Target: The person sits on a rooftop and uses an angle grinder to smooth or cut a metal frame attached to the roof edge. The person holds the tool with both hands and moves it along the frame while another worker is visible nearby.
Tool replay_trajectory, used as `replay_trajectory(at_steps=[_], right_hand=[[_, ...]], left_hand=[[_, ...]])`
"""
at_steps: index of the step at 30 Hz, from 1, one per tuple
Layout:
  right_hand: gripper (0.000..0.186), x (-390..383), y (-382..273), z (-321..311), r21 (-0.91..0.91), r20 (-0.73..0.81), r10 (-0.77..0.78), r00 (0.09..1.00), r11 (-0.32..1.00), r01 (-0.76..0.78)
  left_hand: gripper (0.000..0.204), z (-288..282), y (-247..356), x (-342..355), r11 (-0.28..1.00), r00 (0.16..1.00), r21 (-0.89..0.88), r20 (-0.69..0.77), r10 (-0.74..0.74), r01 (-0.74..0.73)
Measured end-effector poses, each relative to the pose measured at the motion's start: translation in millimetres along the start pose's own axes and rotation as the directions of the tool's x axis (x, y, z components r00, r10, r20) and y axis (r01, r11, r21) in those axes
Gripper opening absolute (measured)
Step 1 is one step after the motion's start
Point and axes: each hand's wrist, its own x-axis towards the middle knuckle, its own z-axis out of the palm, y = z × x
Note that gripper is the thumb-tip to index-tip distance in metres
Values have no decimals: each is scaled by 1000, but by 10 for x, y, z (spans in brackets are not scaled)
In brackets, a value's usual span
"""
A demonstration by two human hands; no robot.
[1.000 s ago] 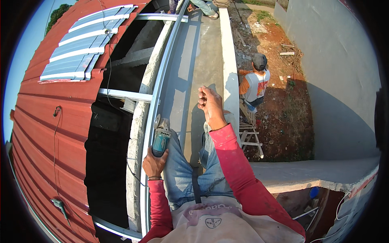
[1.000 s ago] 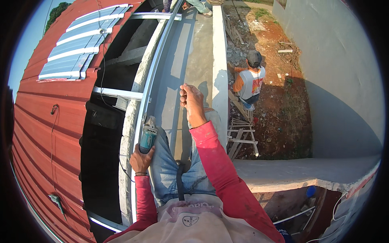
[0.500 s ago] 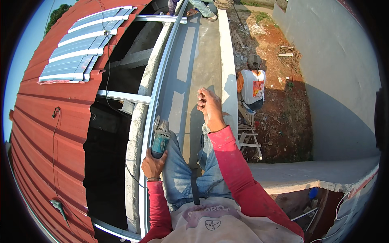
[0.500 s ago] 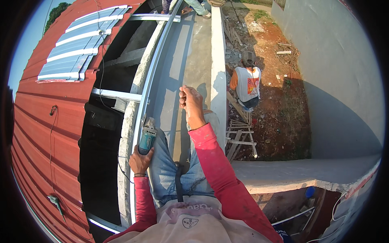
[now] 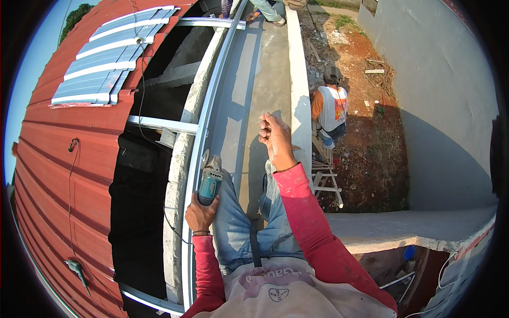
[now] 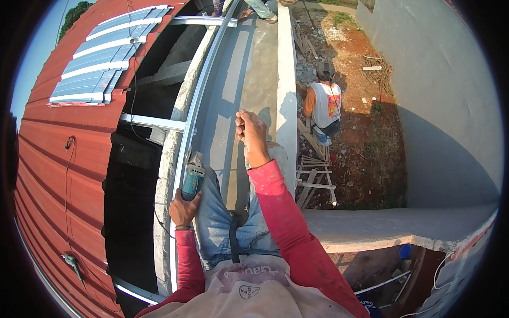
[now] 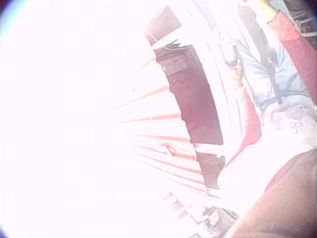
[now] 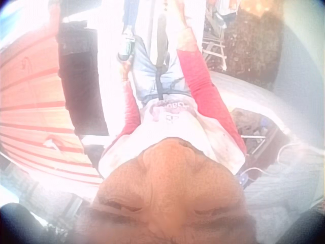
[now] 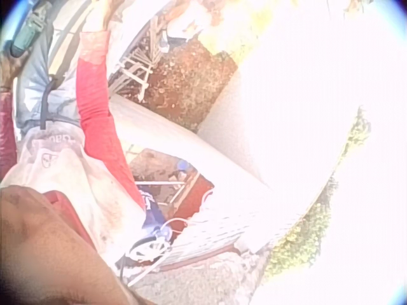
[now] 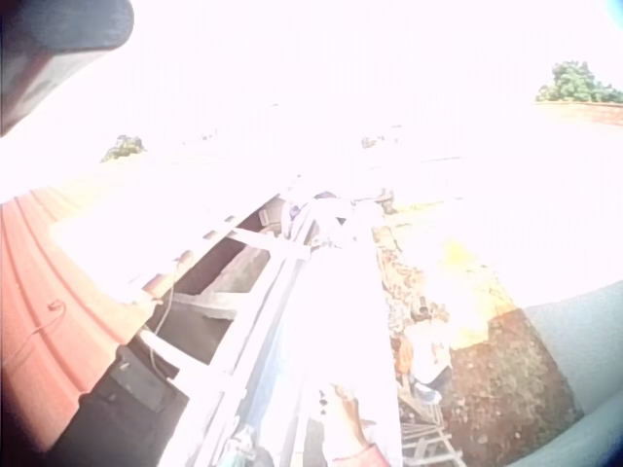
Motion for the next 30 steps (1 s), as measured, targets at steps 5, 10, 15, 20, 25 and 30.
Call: replay_trajectory(at_steps=[5, 10, 15, 20, 25, 30], right_hand=[[15, -14, -9, 14, 2, 4, 10, 1000, 1000, -10], [15, -17, -22, 17, -2, -9, 10, 1000, 1000, -10], [16, -24, -28, 27, 7, -5, 8, 1000, 1000, -8], [15, -16, -28, 14, 13, 6, 3, 1000, 1000, -4], [15, -13, -22, 12, 9, 4, 6, 1000, 1000, -6], [15, -13, -16, 27, 25, -7, -7, 1000, 1000, 7]], left_hand=[[81, 22, -42, 8, 1000, 1000, 0, 16, -7, 7], [80, 19, -39, 17, 1000, 1000, 8, 21, -3, 3], [79, 25, -45, 13, 1000, 1000, 10, 12, 0, 0], [78, 31, -36, 14, 1000, 1000, -1, 16, -7, 7], [77, 28, -34, 14, 1000, 1000, -11, 14, -7, 8], [77, 10, -18, 11, 1000, 1000, -12, 10, -2, 3]])
